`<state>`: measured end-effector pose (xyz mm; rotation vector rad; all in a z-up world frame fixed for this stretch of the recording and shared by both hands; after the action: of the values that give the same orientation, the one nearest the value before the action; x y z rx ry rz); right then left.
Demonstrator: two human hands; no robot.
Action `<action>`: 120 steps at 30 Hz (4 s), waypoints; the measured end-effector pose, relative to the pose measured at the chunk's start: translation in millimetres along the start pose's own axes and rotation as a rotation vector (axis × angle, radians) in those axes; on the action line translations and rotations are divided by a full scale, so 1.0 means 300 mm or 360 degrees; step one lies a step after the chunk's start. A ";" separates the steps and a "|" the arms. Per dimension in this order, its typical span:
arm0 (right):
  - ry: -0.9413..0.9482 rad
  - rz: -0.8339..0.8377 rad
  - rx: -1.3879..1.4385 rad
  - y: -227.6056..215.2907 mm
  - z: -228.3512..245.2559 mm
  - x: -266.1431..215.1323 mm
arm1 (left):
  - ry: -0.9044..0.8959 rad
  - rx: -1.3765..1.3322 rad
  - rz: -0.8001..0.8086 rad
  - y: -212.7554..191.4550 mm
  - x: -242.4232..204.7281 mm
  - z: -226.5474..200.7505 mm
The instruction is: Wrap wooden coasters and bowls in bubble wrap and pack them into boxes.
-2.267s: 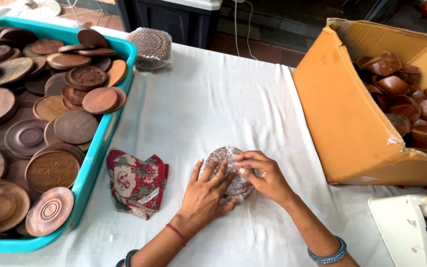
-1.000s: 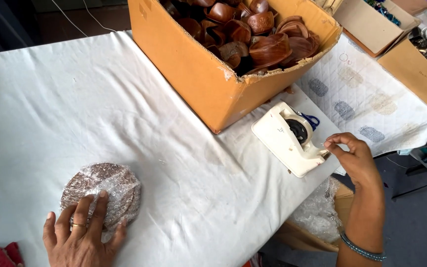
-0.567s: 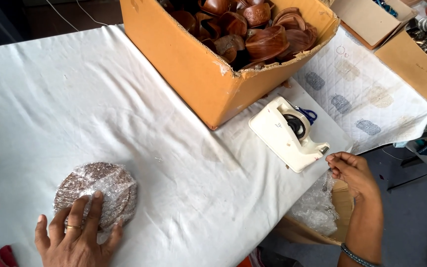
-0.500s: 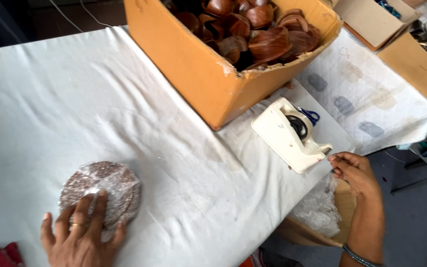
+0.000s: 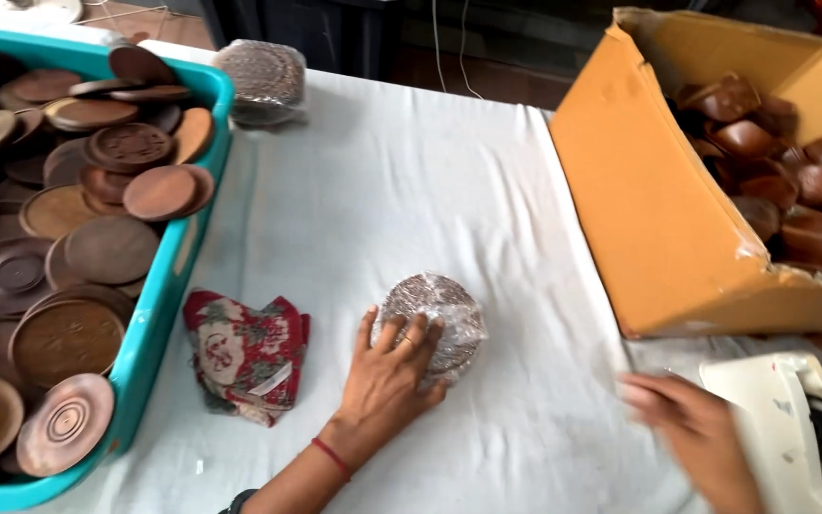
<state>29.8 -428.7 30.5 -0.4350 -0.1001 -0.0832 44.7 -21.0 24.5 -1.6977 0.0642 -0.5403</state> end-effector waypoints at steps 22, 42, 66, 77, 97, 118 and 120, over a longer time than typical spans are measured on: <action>-0.0241 0.0454 0.0060 0.741 0.284 0.286 | 0.0075 0.0160 0.0053 -0.004 0.003 -0.014; -0.0006 0.0800 -0.0073 0.822 0.445 0.306 | 0.0073 0.0081 -0.0069 -0.017 -0.012 -0.022; 0.0022 0.0913 -0.0837 0.890 0.574 0.348 | 0.0092 0.0070 -0.0008 0.005 -0.008 -0.022; 0.0171 0.0953 -0.0676 0.906 0.547 0.385 | 0.0083 0.0131 -0.0072 -0.001 -0.009 -0.023; -0.0175 0.0636 -0.1389 0.864 0.548 0.303 | 0.0051 0.0071 -0.0002 0.003 -0.009 -0.021; -0.0783 0.0464 -0.0104 0.668 0.409 0.145 | 0.0024 0.0109 0.0020 -0.018 -0.005 -0.016; -0.0801 0.0512 -0.0118 0.697 0.403 0.148 | 0.0011 0.0096 -0.0029 -0.030 -0.004 0.000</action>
<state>85.5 -191.1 57.5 -0.5343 -0.5207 0.3430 41.4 -18.7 32.5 -1.6388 0.0370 -0.5568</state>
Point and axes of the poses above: each hand's wrist, its own x-axis towards the middle knuckle, its own y-axis out of the palm, z = x × y, the point moved 5 cm from there along x, towards the middle knuckle, and after that the axes turned 9 degrees about x, right-handed, at the moved point
